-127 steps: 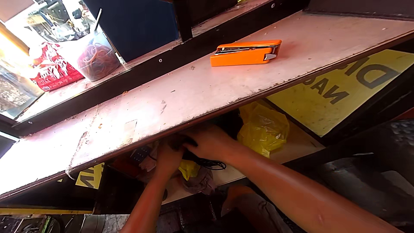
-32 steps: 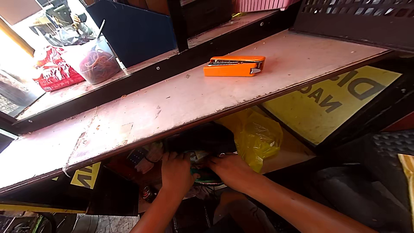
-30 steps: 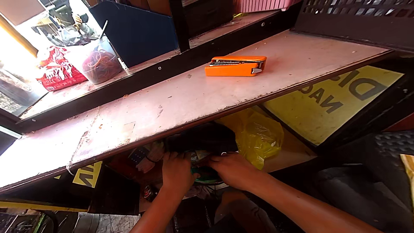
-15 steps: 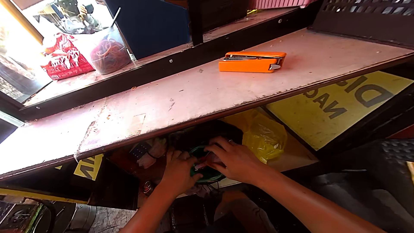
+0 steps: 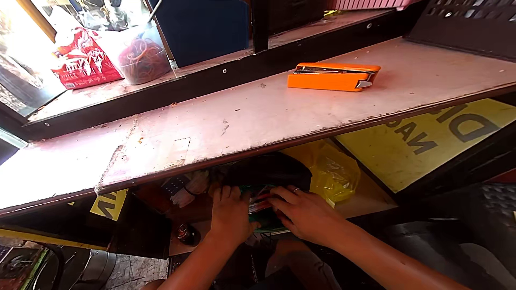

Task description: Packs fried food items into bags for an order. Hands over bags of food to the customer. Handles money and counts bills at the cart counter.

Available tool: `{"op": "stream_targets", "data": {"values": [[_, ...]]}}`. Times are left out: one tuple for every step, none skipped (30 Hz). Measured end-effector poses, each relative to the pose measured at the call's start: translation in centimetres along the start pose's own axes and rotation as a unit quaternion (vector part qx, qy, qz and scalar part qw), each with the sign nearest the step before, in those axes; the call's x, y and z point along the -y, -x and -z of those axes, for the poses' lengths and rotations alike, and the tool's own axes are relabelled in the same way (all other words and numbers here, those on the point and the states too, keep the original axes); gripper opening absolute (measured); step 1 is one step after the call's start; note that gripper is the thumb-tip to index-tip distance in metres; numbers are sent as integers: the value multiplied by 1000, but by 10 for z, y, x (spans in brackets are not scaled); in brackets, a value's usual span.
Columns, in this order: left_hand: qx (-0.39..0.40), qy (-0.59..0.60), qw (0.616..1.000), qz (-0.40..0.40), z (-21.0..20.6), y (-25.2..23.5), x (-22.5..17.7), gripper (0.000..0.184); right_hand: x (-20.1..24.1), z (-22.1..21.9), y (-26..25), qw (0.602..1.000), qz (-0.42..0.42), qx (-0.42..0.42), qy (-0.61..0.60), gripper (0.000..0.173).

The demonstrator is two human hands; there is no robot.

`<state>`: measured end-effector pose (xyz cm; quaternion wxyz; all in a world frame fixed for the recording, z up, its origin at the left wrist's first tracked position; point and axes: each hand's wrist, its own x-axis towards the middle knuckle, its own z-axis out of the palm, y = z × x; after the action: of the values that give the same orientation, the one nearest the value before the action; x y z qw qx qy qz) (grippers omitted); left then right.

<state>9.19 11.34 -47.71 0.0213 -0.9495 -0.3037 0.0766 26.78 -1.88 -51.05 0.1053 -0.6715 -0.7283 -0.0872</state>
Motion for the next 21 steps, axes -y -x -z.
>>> {"op": "stream_targets", "data": {"values": [[3, 5, 1000, 7, 0, 0, 0, 85, 2, 1, 2, 1000, -9, 12, 4, 37], [5, 15, 1000, 15, 0, -1, -1, 84, 3, 2, 3, 1000, -19, 22, 10, 38], [3, 29, 999, 21, 1, -2, -1, 82, 3, 3, 5, 999, -30, 26, 16, 40], [3, 44, 999, 31, 2, -2, -3, 80, 3, 3, 7, 999, -42, 24, 18, 42], [-4, 53, 998, 39, 4, -3, -6, 78, 3, 2, 9, 998, -55, 18, 21, 41], [-19, 57, 997, 42, 4, -3, -11, 75, 2, 1, 11, 998, -65, 5, 26, 39], [-39, 55, 997, 41, 5, -3, -15, 68, 2, 0, 14, 997, -75, -9, 33, 36], [-56, 46, 997, 40, 4, -5, -19, 61, 0, 0, 17, 995, -83, -25, 45, 35], [-71, 35, 996, 38, 4, -7, -22, 55, -2, -1, 20, 993, -90, -38, 59, 34], [-87, 24, 995, 35, 3, -9, -23, 52, -5, -2, 22, 992, -91, -55, 73, 32], [-108, 18, 994, 28, 0, -11, -22, 50, -7, -3, 23, 990, -90, -67, 82, 30], [-124, 16, 992, 19, -2, -12, -21, 50, -8, -4, 24, 990, -89, -70, 89, 28], [-133, 14, 991, 11, -4, -12, -20, 54, -8, -4, 24, 989, -88, -69, 98, 27], [-151, 11, 989, 1, -6, -12, -20, 57, -9, -4, 24, 988, -88, -70, 106, 25], [-187, 8, 982, -16, -11, -12, -19, 59, -10, -4, 23, 987, -90, -76, 109, 23], [-235, 7, 971, -37, -17, -13, -19, 59, -13, -3, 21, 986, -91, -88, 104, 20], [-283, 10, 957, -64, -23, -15, -19, 53, -16, -3, 20, 986, -93, -105, 89, 19], [-320, 11, 943, -94, -28, -18, -19, 42, -20, -2, 19, 985, -95, -124, 70, 17], [-340, 10, 932, -121, -31, -21, -20, 29, -23, -2, 18, 984, -96, -143, 53, 14], [-345, 13, 928, -142, -33, -24, -20, 18, -25, -3, 19, 982, -92, -162, 41, 10], [-343, 19, 925, -161, -35, -28, -20, 13, -27, -2, 19, 980, -85, -176, 34, 8]]}}
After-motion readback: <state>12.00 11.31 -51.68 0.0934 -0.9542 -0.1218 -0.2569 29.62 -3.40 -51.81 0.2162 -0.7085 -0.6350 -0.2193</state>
